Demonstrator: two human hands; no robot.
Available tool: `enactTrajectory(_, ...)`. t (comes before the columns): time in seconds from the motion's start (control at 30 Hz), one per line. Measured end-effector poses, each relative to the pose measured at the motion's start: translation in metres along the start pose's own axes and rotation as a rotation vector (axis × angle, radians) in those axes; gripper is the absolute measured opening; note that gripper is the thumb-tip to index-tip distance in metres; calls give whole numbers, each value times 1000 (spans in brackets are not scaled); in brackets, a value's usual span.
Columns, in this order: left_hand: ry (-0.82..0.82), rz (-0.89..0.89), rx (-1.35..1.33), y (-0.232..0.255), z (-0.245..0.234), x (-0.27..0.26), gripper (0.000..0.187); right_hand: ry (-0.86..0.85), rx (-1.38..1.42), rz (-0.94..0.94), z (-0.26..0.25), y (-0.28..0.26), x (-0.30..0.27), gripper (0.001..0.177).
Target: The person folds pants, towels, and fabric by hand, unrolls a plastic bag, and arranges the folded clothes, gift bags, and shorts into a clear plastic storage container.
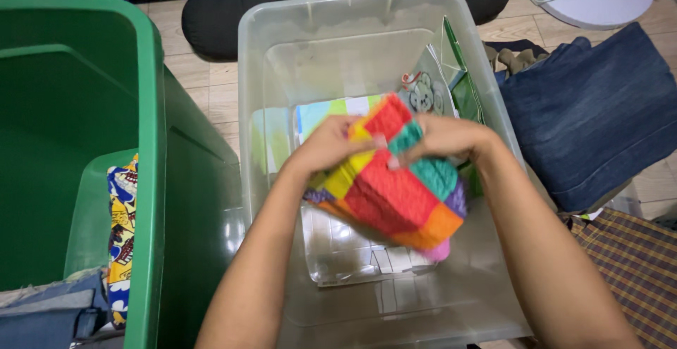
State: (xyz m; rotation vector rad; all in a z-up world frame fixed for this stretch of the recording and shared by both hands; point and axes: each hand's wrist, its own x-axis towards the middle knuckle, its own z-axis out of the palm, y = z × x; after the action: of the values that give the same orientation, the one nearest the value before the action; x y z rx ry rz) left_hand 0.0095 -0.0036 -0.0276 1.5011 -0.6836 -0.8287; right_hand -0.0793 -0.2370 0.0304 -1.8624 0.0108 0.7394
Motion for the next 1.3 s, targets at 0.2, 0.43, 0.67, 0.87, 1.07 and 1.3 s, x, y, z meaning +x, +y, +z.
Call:
enactTrajectory(0.2,929,237,-172,-25,-42,10,21,603,373,-62,-26,-16,-16,30)
enactTrajectory(0.43,718,93,-119,-10,-30,3,52,787,493,-247,-21,-32,-29,35)
enactTrajectory(0.67,310,-406,-117,28,-1,-8,119,477,670,-294,-2,-33,-19,42)
enactTrajectory(0.87,438,-426,-99,8,-7,0,116,95,1017,-607,-8,-13,-18,44)
enactTrajectory(1.07,877,52,451,29,5,-9,48,100,1084,-555,-14,-19,-19,40)
enactTrajectory(1.3,483,655,809,67,55,-31,56,541,794,-174,35,-30,18,45)
